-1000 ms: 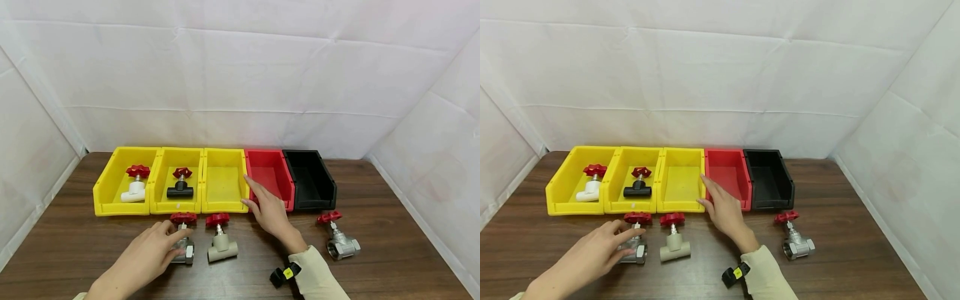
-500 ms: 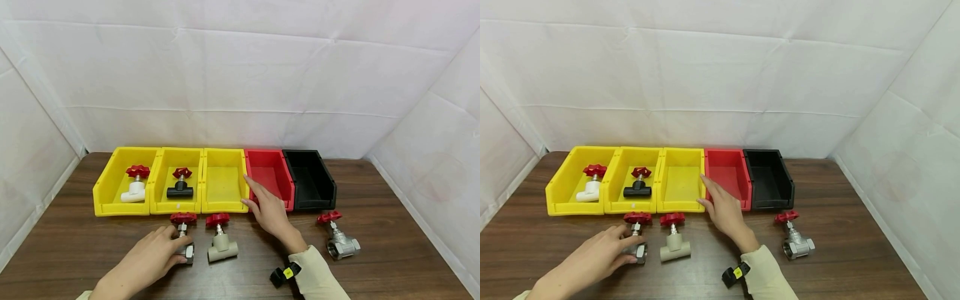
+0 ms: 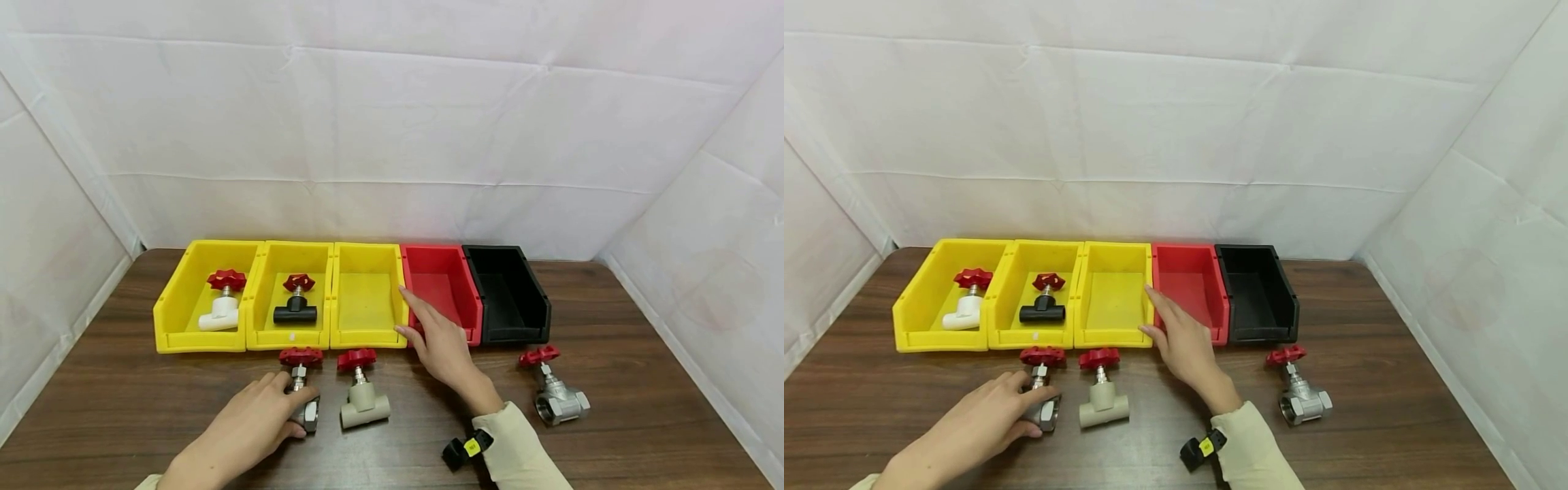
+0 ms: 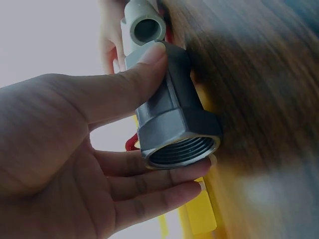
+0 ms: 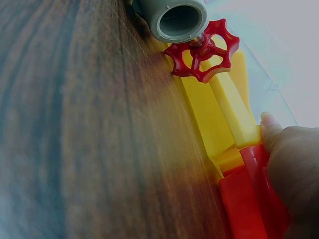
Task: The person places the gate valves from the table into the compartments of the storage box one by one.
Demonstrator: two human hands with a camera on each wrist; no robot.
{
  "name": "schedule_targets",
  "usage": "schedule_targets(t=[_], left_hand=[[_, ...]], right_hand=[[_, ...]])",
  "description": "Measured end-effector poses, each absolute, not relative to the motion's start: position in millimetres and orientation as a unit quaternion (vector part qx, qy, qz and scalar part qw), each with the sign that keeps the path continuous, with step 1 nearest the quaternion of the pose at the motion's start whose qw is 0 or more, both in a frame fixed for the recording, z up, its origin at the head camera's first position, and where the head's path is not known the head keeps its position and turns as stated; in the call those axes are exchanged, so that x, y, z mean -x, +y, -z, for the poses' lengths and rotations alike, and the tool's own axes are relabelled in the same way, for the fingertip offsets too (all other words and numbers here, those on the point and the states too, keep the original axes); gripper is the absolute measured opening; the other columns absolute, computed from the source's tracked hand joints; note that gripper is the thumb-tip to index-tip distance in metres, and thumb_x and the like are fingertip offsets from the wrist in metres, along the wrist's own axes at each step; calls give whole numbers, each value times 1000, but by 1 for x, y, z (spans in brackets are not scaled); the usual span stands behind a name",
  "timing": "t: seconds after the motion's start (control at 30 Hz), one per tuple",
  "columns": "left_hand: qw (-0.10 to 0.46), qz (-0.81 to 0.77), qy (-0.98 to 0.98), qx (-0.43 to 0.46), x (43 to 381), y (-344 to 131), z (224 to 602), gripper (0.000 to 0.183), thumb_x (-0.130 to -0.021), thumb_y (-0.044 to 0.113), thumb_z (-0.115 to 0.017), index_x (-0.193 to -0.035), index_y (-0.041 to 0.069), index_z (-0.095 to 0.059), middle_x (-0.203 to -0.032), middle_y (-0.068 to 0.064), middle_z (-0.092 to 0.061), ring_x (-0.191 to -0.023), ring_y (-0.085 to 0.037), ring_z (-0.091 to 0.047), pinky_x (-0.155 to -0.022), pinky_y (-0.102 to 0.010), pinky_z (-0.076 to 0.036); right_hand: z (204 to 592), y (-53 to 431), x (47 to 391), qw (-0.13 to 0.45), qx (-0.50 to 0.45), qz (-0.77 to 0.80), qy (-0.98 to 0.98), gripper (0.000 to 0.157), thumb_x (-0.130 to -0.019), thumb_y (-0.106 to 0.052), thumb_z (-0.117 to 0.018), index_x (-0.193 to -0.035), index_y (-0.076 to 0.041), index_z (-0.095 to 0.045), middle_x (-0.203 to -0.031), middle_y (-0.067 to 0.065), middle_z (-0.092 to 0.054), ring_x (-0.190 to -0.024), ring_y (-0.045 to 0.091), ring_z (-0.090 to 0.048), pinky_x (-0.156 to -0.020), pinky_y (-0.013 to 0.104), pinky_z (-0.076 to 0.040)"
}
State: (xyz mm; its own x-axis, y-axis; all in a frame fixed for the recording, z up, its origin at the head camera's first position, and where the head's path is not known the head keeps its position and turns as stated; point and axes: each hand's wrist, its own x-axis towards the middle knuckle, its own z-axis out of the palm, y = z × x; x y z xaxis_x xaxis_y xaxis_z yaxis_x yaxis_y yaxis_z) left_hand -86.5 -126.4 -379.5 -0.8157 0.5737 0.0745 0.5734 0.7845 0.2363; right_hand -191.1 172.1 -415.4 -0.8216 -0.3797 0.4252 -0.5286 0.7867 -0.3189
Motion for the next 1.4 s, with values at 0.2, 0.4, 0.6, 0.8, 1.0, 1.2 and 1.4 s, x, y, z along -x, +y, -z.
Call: schedule_targets(t=[0.2,0.4,0.6,0.8,1.0,1.2,1.4], left_hand=[[-23,-115,943,-311,86,-124,380,45,-74,34,-80,-113,15,-68,-81,-2,-52,-69,-16,-45,-60,-36,-43],[-11,-109,949,-295,85,-120,380,44,-73,33,-81,-111,14,-68,-83,-6,-55,-71,-20,-47,-61,-38,-45],[-11,-100,952,-288,84,-116,381,41,-73,32,-82,-107,13,-68,-84,-9,-58,-73,-24,-52,-63,-41,-47],[-26,-99,951,-291,82,-115,379,34,-78,25,-80,-105,10,-68,-87,-13,-59,-76,-28,-55,-69,-46,-50],[-36,-99,951,-292,81,-114,380,32,-78,23,-80,-104,9,-67,-88,-15,-59,-80,-31,-57,-70,-47,-50],[-44,-85,950,-298,82,-115,381,33,-78,25,-80,-105,11,-67,-86,-12,-58,-74,-27,-54,-63,-43,-49],[-43,-76,949,-304,83,-115,381,34,-80,26,-78,-107,11,-68,-86,-13,-58,-74,-27,-54,-61,-42,-49]], right_hand=[[416,173,191,175,-244,-217,-929,71,-90,-35,-67,-151,-30,-30,-136,4,-54,-110,24,-59,-78,43,-52],[416,173,190,168,-242,-220,-930,71,-90,-34,-66,-151,-30,-30,-136,4,-54,-110,24,-59,-79,44,-52],[414,173,190,167,-244,-221,-929,70,-90,-35,-66,-151,-28,-31,-137,4,-53,-111,24,-58,-80,43,-52],[414,172,190,157,-240,-224,-931,71,-90,-35,-67,-151,-29,-31,-138,4,-52,-114,24,-57,-83,44,-51],[413,171,190,155,-239,-225,-932,71,-90,-36,-66,-151,-28,-30,-138,4,-52,-113,24,-57,-83,44,-51],[414,171,190,153,-237,-223,-933,71,-90,-37,-65,-151,-29,-29,-138,4,-52,-111,24,-58,-83,44,-51],[413,171,189,150,-235,-227,-933,72,-90,-37,-66,-151,-29,-28,-138,5,-52,-113,25,-57,-84,45,-50]])
